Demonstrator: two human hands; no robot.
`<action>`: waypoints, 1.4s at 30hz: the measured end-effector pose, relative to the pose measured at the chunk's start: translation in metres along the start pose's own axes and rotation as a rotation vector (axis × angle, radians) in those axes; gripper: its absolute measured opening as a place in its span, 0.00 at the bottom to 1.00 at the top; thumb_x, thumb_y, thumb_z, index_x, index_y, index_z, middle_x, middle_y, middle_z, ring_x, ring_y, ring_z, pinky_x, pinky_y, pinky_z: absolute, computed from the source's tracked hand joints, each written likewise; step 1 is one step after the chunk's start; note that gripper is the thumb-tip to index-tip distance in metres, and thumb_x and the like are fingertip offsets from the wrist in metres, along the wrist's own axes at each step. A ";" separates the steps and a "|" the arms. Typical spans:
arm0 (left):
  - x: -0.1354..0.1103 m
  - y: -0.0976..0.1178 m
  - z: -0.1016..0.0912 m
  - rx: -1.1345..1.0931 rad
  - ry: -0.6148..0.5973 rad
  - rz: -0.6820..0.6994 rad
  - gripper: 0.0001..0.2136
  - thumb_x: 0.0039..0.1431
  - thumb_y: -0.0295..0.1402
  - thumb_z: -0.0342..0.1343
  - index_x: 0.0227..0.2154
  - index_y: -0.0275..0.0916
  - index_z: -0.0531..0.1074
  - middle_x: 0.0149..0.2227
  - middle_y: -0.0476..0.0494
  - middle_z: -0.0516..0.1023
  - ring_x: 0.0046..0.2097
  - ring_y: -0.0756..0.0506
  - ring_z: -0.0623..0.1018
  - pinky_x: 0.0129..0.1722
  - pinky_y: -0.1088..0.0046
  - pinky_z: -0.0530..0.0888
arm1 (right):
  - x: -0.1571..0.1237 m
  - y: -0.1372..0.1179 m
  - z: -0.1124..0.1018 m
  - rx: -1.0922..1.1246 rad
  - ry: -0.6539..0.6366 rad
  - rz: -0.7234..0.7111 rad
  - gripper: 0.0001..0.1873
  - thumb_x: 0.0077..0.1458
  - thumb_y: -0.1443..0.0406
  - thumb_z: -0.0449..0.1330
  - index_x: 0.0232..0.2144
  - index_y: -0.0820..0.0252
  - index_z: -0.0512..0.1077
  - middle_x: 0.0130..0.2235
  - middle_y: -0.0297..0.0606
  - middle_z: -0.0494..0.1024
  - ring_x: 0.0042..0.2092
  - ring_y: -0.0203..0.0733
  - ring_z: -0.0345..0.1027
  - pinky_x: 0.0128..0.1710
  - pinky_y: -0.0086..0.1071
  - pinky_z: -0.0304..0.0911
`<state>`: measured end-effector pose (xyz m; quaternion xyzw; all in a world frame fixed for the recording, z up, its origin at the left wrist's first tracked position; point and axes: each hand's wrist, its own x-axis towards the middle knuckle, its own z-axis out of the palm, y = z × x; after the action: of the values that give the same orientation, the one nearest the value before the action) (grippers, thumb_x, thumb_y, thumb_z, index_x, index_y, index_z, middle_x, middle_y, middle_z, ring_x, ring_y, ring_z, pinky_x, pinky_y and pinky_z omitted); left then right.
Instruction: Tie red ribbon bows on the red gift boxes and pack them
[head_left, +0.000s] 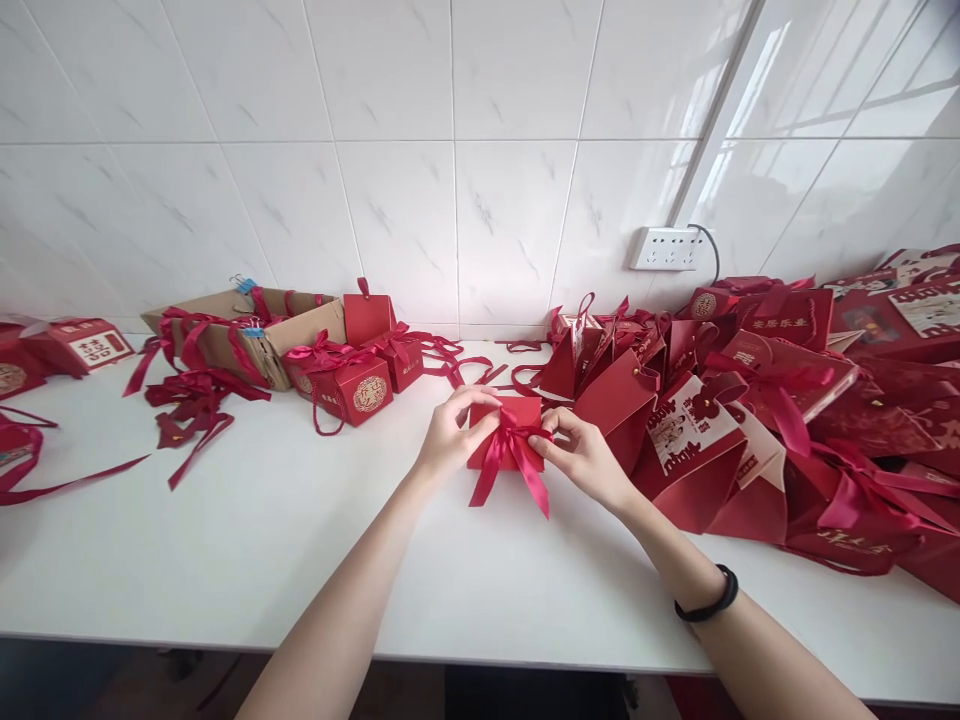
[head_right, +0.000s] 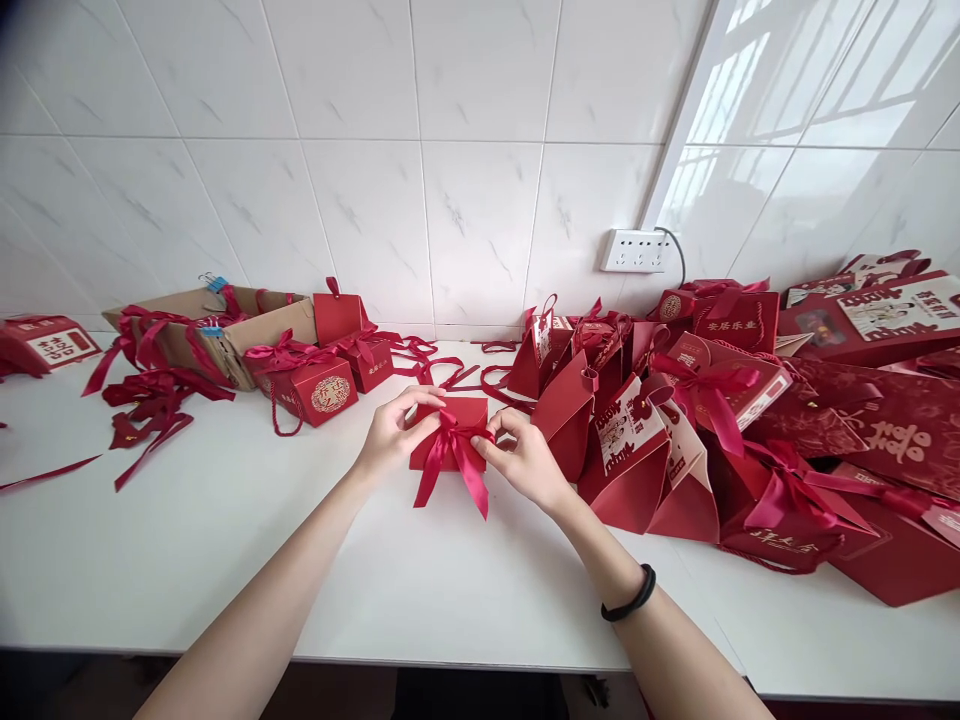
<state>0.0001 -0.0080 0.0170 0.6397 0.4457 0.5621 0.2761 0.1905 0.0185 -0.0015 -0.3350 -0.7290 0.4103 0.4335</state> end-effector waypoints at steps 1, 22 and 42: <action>0.000 0.000 0.001 0.019 -0.001 0.010 0.04 0.50 0.32 0.57 0.30 0.40 0.72 0.45 0.43 0.74 0.52 0.43 0.71 0.53 0.65 0.66 | 0.000 0.000 0.000 0.004 -0.002 0.001 0.16 0.52 0.55 0.60 0.24 0.58 0.61 0.31 0.34 0.64 0.33 0.37 0.61 0.33 0.32 0.63; -0.009 -0.021 0.006 0.111 0.158 0.168 0.03 0.51 0.26 0.52 0.28 0.40 0.66 0.46 0.40 0.74 0.49 0.43 0.73 0.43 0.66 0.72 | 0.001 0.004 0.002 0.091 0.009 0.028 0.15 0.53 0.57 0.60 0.24 0.58 0.61 0.28 0.31 0.64 0.30 0.34 0.59 0.31 0.30 0.59; -0.010 -0.015 0.017 -0.209 0.193 -0.130 0.13 0.51 0.34 0.55 0.20 0.39 0.56 0.48 0.42 0.69 0.49 0.41 0.71 0.41 0.69 0.67 | 0.000 -0.005 0.000 0.321 -0.038 0.129 0.22 0.51 0.48 0.59 0.23 0.59 0.61 0.26 0.31 0.65 0.29 0.34 0.60 0.33 0.31 0.60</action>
<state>0.0126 -0.0072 -0.0044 0.5205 0.4495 0.6452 0.3328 0.1901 0.0169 0.0031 -0.2997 -0.6391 0.5548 0.4405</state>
